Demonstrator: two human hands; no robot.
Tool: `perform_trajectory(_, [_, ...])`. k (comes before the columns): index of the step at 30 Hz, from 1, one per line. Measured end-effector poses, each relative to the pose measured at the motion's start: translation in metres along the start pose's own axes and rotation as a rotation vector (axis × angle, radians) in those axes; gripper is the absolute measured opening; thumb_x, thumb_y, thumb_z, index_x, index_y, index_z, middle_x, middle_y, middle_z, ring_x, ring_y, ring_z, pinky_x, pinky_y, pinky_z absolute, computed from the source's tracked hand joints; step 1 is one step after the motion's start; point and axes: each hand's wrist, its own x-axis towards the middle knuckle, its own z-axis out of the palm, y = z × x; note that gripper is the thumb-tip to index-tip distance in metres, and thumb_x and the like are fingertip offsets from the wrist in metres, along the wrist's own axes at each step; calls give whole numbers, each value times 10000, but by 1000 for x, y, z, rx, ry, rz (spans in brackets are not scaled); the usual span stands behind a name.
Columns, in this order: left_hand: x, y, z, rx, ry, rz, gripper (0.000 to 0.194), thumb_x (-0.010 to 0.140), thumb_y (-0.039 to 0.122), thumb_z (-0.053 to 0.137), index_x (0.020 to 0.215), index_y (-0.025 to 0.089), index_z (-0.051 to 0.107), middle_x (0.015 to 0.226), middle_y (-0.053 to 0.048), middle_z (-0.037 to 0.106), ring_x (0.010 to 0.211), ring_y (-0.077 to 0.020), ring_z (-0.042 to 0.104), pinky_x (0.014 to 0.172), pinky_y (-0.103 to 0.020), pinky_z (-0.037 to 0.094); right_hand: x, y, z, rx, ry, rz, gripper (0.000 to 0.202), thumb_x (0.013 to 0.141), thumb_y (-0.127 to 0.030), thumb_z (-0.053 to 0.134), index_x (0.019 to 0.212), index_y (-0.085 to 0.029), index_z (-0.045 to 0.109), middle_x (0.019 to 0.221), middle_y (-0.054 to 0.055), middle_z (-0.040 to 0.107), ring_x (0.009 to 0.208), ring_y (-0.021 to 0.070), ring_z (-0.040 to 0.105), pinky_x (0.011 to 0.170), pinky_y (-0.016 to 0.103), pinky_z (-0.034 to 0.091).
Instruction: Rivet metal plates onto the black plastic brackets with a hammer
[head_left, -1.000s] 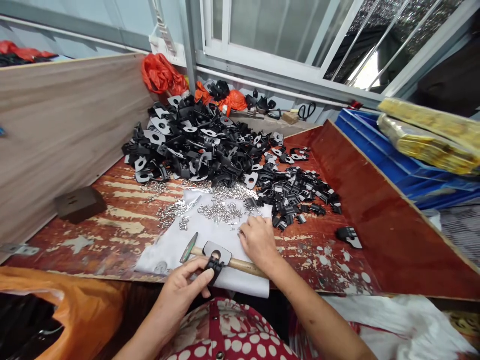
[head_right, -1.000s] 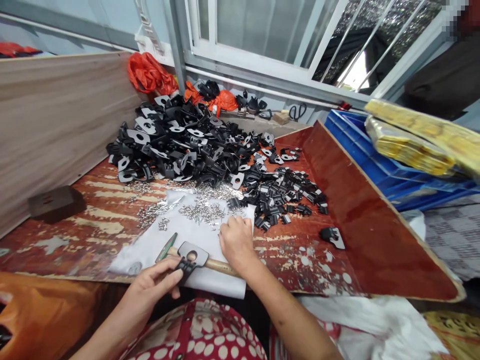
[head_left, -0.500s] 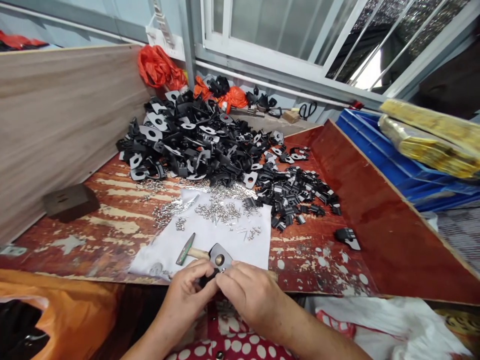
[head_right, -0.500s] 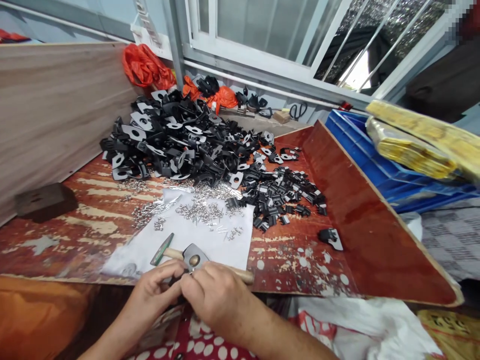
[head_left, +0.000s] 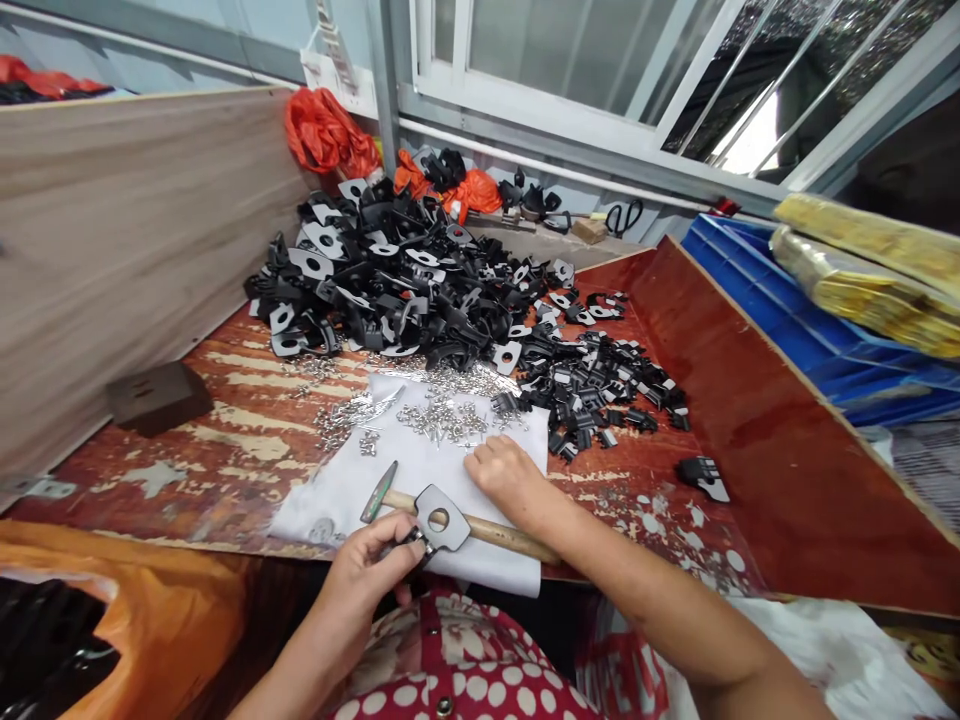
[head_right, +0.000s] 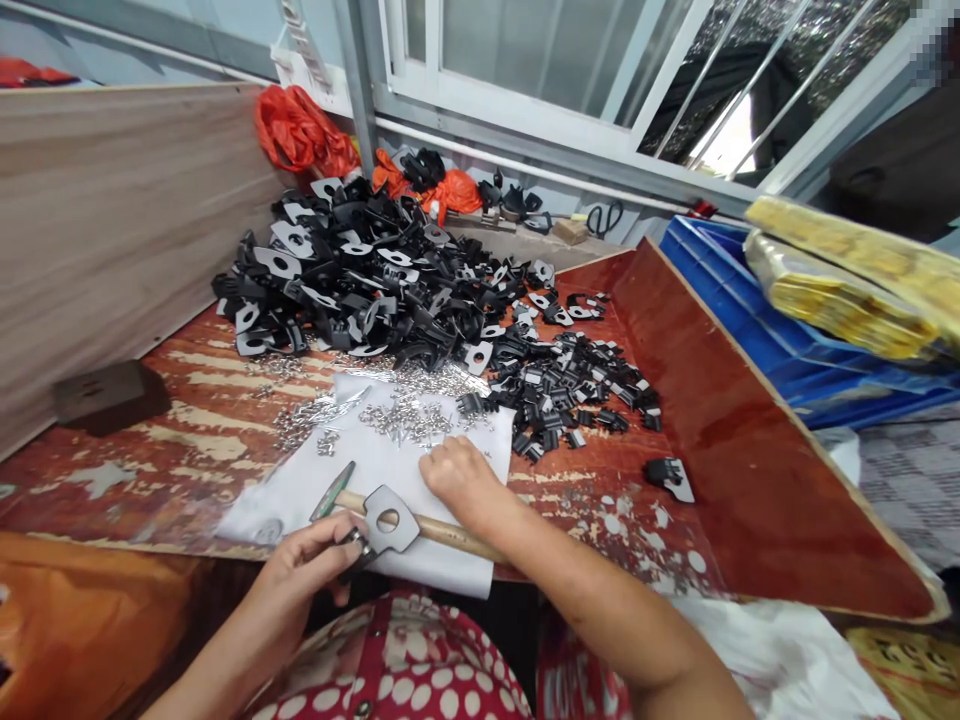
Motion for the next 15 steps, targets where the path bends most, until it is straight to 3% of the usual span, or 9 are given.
perform_trajectory(6, [0,7,-8,-239,2,-39,224,699,373,791,689,164,710,761,-17,515,633,-140,407,448,-213,477,2,9,-12,68,51,9,193,864,24,558,843,-142,654,870,105,676,871,236,609,821,366,503])
perform_trajectory(8, [-1,10,-10,-310,-13,-27,233,732,384,775,767,156,744,797,-30,535,647,-144,423,457,-222,494,-5,8,-24,248,140,53,180,883,-15,559,880,-155,673,882,76,691,873,206,635,804,332,522])
perform_trajectory(12, [2,13,-9,-398,-2,17,308,822,451,723,818,146,762,856,-56,569,686,-159,462,443,-223,501,-21,-21,-46,833,377,150,143,944,-165,587,901,-220,711,860,14,728,809,163,679,751,301,542])
perform_trajectory(15, [6,12,-3,-406,16,27,306,823,446,752,760,147,741,772,-29,551,618,-131,431,395,-191,448,-24,-50,-50,967,467,97,104,944,-202,629,897,-232,717,842,18,742,809,180,680,804,358,535])
